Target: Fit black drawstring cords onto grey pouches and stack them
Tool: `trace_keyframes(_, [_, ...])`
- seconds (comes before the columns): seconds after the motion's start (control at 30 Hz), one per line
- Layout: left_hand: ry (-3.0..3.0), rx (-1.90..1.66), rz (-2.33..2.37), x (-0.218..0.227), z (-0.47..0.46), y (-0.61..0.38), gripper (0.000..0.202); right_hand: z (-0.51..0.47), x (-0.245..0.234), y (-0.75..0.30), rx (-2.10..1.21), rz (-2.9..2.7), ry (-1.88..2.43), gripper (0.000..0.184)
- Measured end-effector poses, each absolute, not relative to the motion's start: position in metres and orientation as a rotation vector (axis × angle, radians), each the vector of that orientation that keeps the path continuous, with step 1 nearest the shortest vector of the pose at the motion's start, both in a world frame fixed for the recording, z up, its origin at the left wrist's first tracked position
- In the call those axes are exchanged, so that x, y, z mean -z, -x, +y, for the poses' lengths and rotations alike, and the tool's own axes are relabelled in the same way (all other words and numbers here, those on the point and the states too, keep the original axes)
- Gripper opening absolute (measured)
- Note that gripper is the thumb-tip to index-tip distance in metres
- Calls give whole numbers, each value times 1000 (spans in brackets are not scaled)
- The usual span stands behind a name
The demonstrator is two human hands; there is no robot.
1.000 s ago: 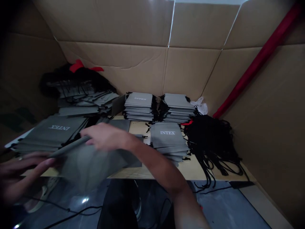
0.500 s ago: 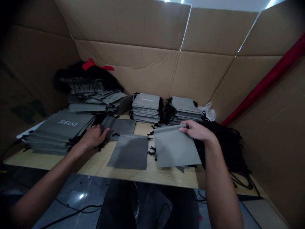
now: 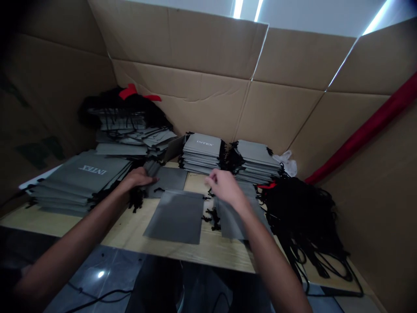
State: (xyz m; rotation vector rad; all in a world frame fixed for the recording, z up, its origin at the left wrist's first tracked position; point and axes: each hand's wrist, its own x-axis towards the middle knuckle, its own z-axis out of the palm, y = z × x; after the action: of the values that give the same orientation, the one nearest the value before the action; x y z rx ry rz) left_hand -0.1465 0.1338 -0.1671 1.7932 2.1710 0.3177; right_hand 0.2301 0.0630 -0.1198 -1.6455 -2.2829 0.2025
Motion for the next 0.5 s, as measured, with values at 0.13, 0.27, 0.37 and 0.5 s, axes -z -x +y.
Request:
trace_keyframes(0.13, [-1709, -184, 2193, 162, 130, 142, 39, 59, 157, -171, -354, -2543, 1449, 39])
trace_keyframes(0.27, [-1740, -262, 2206, 159, 123, 132, 40, 50, 185, -145, -387, -2635, 1422, 43])
trace_keyframes(0.37, [-1837, -408, 2190, 156, 115, 124, 42, 44, 190, -141, -434, -2665, 1390, 40])
trace_keyframes(0.5, [-1983, -627, 2101, 147, 101, 118, 41, 40, 188, -143, -443, -2634, 1416, 46])
